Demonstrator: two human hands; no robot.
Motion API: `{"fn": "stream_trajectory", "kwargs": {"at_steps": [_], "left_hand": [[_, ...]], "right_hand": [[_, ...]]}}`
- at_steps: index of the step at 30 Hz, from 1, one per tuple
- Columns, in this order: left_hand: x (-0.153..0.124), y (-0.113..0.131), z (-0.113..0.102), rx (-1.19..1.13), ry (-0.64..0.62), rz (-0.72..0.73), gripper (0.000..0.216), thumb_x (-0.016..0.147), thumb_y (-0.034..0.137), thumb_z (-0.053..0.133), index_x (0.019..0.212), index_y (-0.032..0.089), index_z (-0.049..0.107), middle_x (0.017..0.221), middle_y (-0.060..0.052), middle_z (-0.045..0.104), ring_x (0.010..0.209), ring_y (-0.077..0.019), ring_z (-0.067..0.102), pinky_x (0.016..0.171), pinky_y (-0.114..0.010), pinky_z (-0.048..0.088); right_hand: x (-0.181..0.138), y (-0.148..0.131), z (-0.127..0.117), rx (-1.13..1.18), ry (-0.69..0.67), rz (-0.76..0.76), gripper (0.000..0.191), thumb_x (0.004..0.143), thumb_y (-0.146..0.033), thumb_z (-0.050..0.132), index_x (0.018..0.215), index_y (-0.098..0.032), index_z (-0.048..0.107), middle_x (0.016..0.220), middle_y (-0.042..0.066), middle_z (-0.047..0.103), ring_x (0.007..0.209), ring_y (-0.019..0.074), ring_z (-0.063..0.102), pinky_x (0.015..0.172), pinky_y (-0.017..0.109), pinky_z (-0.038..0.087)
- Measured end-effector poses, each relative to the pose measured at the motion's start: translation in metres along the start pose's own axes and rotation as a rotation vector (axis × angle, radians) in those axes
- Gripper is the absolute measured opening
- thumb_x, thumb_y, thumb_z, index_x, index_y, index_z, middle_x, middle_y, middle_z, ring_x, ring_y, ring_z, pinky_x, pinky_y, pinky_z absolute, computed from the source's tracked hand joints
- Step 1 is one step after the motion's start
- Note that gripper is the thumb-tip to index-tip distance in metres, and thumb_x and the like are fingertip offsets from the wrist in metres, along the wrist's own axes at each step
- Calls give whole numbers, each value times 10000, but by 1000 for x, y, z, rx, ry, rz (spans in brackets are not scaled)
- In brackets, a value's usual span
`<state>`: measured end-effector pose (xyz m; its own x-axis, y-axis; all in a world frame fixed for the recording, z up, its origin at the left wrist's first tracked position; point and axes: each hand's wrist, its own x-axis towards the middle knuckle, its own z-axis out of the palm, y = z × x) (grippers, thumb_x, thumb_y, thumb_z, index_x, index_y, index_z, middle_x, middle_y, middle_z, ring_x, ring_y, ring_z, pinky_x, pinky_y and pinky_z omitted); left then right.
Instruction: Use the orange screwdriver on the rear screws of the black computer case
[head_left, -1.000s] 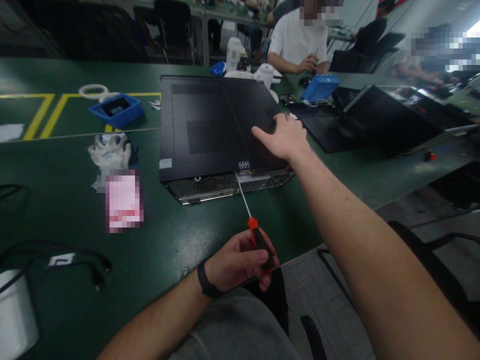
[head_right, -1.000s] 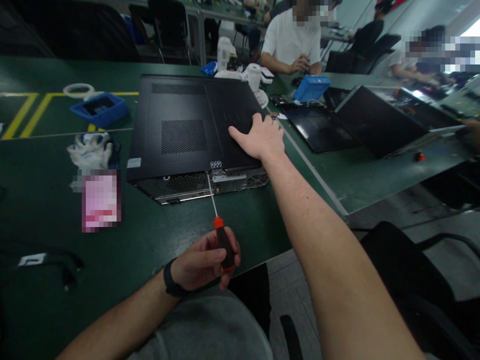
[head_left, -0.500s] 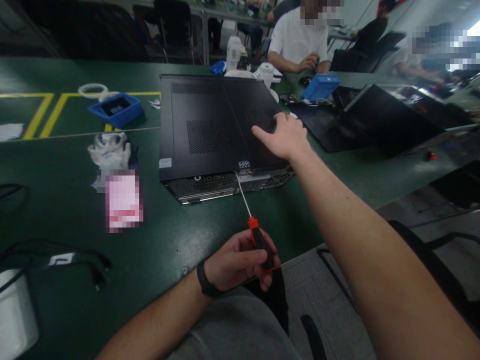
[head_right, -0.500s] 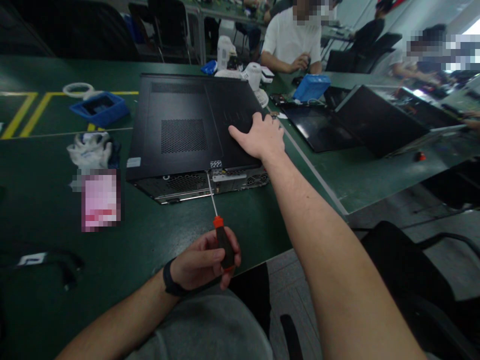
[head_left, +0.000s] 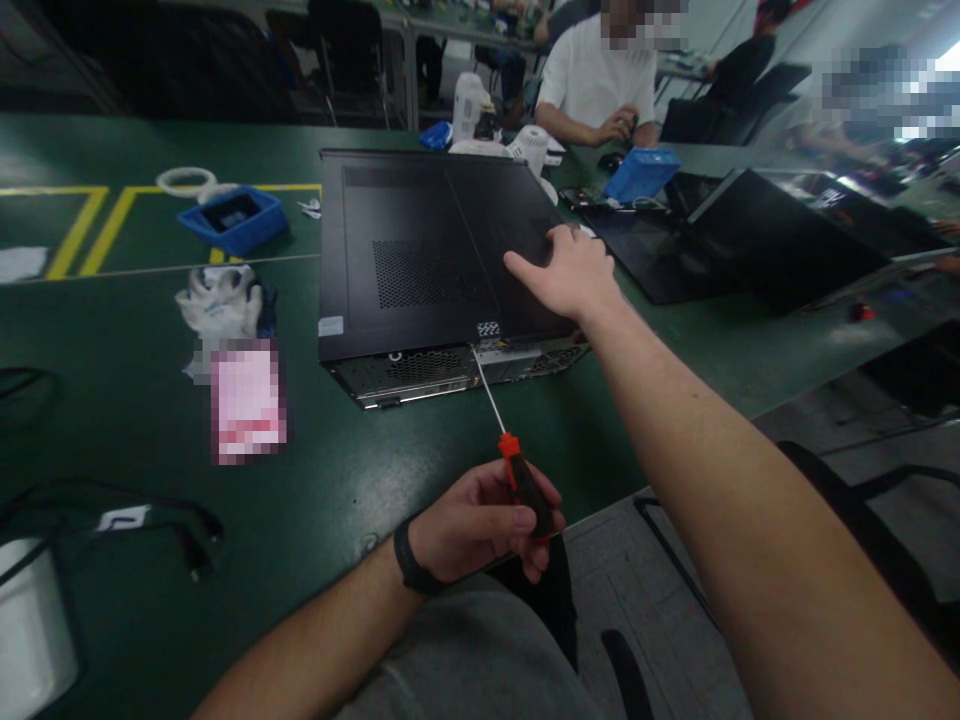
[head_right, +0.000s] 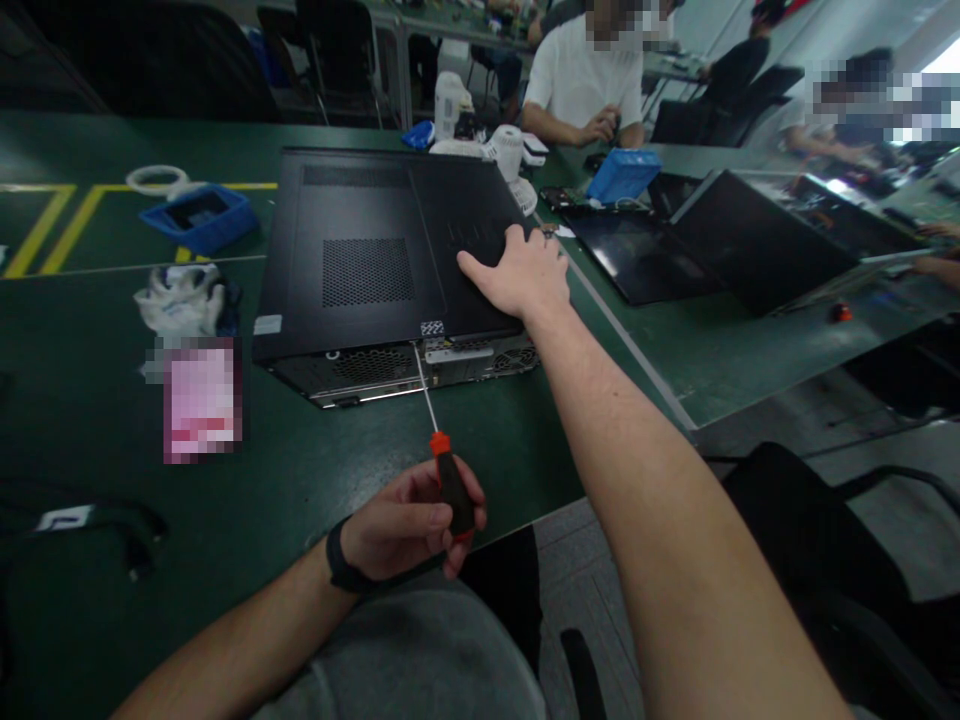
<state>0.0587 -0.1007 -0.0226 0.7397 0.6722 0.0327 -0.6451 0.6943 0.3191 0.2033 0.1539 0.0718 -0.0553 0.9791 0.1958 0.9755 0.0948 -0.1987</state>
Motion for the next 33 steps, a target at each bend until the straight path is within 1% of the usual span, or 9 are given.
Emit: {"fn": "stream_trajectory", "kwargs": {"at_steps": [8,14,17,20,24,28,31,33], "left_hand": [[2,-1,0,21,-10,19,278,840,270,862,1034,159,696,917,-30,779,617,-121,754,568,-218,643],[2,-2,-2,46,-33,38,306,856,309,850,1016,164,633,911,-32,777,612,-119,749,565,-216,630],[2,-2,-1,60,-31,39,312,858,316,846,1004,170,612,905,-28,772,614,-117,742,564,-215,616],[2,1,1,51,-31,33,306,857,314,839,1037,166,641,909,-35,773,636,-125,746,578,-219,613],[0,3,2,14,-14,1,352,836,284,848,1115,158,676,941,-58,785,675,-145,764,609,-233,626],[1,-1,-3,35,-13,19,282,862,270,826,1062,166,655,935,-40,779,638,-131,755,574,-217,612],[2,-4,-8,47,-46,54,238,909,278,784,1041,186,610,931,-24,779,583,-118,741,519,-192,587],[2,-4,-8,52,-60,59,226,925,285,770,1029,188,595,932,-27,785,578,-117,742,516,-187,585]], "right_hand": [[0,0,0,-15,-7,1,998,836,-906,411,1446,-122,508,1510,263,517,1385,527,452,1113,707,358],[-2,-2,-1,-16,7,8,985,832,-896,431,1430,-119,535,1485,253,543,1382,514,469,1114,687,372],[-2,-2,-2,-14,7,5,979,834,-895,423,1438,-131,524,1493,247,541,1388,512,464,1112,691,372],[-2,-2,-2,-24,-5,8,972,844,-889,420,1447,-132,508,1508,253,524,1398,511,457,1121,691,363],[-2,-3,-3,-29,-14,14,971,846,-885,425,1450,-128,503,1515,258,515,1404,507,454,1129,683,360],[-2,-2,-3,-19,-13,9,974,838,-890,424,1451,-138,506,1519,253,517,1401,508,449,1125,691,356],[-1,-1,-1,-16,-1,2,999,826,-908,412,1454,-138,510,1514,255,519,1388,511,457,1113,699,363],[-1,0,0,-15,7,-5,1002,822,-916,400,1451,-144,517,1508,251,524,1377,513,464,1104,706,369]]}}
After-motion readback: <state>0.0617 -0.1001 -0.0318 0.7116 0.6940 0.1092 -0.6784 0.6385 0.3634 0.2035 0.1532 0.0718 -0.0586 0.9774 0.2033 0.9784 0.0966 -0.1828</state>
